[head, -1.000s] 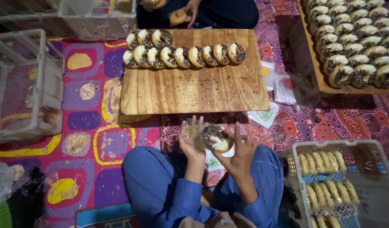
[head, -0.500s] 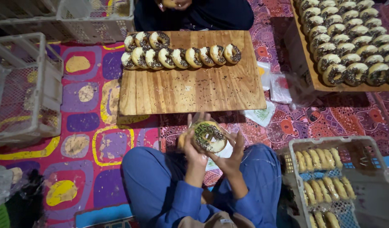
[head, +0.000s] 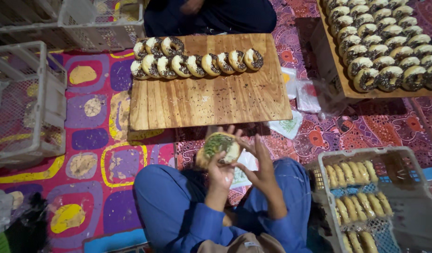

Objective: The person sits on the floor and repeatedly picks up doughnuts from a wooden board, places them into small plastic bags, and sets the packaged items into a crate. Another person is visible in the background performing similar actions.

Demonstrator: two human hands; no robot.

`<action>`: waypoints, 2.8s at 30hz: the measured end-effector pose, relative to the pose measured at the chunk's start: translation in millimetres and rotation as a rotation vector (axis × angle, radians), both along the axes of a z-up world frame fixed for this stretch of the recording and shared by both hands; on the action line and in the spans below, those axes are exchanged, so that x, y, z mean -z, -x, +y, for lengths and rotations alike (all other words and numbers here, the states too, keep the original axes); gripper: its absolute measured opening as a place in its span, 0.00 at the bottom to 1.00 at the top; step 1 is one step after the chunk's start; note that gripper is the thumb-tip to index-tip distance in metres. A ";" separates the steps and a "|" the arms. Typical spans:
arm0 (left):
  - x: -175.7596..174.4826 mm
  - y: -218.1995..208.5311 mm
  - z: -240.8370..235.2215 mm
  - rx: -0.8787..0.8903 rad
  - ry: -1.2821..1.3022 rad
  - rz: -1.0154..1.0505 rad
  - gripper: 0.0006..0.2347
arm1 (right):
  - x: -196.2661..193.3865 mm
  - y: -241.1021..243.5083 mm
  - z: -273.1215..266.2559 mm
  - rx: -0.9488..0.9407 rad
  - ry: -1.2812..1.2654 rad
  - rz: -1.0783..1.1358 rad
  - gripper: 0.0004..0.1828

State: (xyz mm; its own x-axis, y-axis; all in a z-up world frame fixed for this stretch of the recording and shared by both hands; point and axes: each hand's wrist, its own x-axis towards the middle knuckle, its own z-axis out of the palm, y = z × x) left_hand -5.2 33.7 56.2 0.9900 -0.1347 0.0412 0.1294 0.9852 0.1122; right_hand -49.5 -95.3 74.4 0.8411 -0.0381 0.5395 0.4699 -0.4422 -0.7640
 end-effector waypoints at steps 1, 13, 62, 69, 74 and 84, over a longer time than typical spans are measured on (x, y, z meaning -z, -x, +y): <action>5.3 -1.1 2.2 -0.043 -0.009 -0.005 0.38 | -0.7 3.9 2.3 -0.058 -0.232 0.086 0.51; 6.7 -0.3 37.4 -0.303 -1.436 -0.689 0.10 | -60.5 -3.0 -36.6 -0.439 0.035 0.526 0.39; 152.6 -23.7 96.5 -0.522 -1.721 0.282 0.14 | 240.8 -101.4 -18.1 -0.035 1.038 0.143 0.14; 162.3 -9.7 59.4 -0.650 -2.112 -0.055 0.23 | 205.0 -91.1 -19.3 -0.188 1.188 0.464 0.10; 169.4 -39.1 -14.9 0.297 -1.815 0.003 0.25 | 158.8 -22.6 -54.1 -0.129 1.139 0.358 0.11; 107.4 -63.5 -3.1 -0.241 -1.013 -0.031 0.09 | 133.5 -88.9 -49.5 0.107 0.175 0.462 0.37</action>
